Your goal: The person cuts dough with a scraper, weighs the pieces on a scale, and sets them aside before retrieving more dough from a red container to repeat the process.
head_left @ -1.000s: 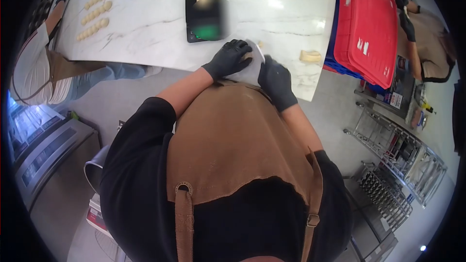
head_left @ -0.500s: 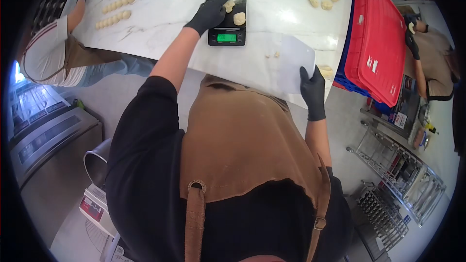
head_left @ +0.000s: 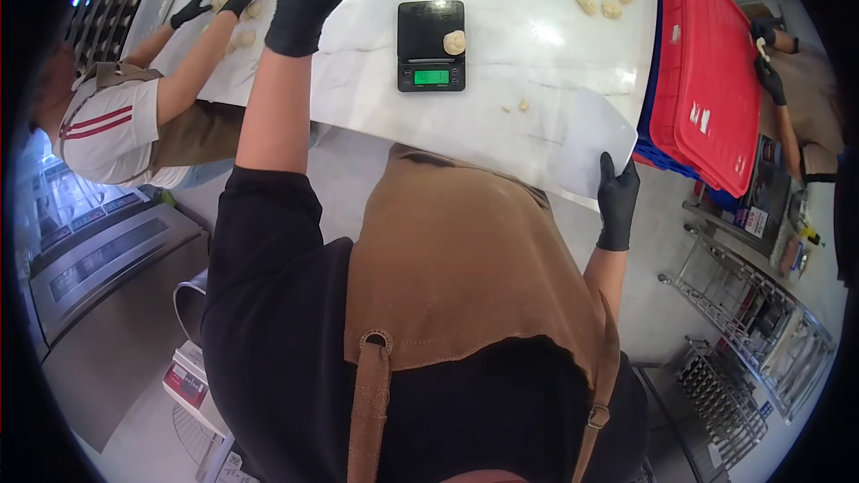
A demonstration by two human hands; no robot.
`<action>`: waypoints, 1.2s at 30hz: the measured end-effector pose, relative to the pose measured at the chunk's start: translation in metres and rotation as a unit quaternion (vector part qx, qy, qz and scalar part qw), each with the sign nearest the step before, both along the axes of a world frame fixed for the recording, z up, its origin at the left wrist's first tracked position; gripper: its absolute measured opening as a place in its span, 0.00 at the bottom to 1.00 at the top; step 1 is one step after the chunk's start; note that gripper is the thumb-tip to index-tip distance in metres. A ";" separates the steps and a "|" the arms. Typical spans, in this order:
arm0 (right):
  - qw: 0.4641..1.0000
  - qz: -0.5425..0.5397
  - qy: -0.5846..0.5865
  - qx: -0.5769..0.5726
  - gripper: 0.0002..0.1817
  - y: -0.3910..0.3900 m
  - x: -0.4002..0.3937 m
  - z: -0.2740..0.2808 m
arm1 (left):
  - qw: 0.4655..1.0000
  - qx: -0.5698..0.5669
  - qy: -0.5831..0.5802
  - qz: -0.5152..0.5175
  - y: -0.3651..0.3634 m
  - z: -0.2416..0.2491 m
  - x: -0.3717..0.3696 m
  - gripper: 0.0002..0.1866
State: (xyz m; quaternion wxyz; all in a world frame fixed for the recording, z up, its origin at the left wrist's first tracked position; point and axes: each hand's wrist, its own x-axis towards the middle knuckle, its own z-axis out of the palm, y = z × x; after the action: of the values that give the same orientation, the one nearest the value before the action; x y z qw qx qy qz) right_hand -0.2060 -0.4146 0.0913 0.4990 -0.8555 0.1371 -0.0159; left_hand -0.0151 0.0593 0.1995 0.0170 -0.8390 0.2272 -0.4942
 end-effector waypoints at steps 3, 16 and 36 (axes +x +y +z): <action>1.000 -0.003 -0.003 0.011 0.15 0.003 0.002 0.001 | 0.831 -0.436 0.232 -0.256 -0.035 0.051 -0.018 0.21; 0.998 -0.043 0.022 0.028 0.17 0.001 -0.004 0.004 | 0.952 -0.259 0.131 0.101 0.036 -0.086 0.036 0.14; 0.989 -0.137 -0.001 0.062 0.18 -0.133 -0.038 -0.017 | 0.778 -0.039 0.626 -0.037 -0.212 -0.205 -0.099 0.34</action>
State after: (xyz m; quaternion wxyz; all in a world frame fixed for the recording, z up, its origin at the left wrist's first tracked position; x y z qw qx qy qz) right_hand -0.2437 -0.5480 0.0739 0.5448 -0.7959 0.2529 -0.0761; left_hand -0.1138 -0.1529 -0.0056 -0.1805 -0.9541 0.1993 0.1316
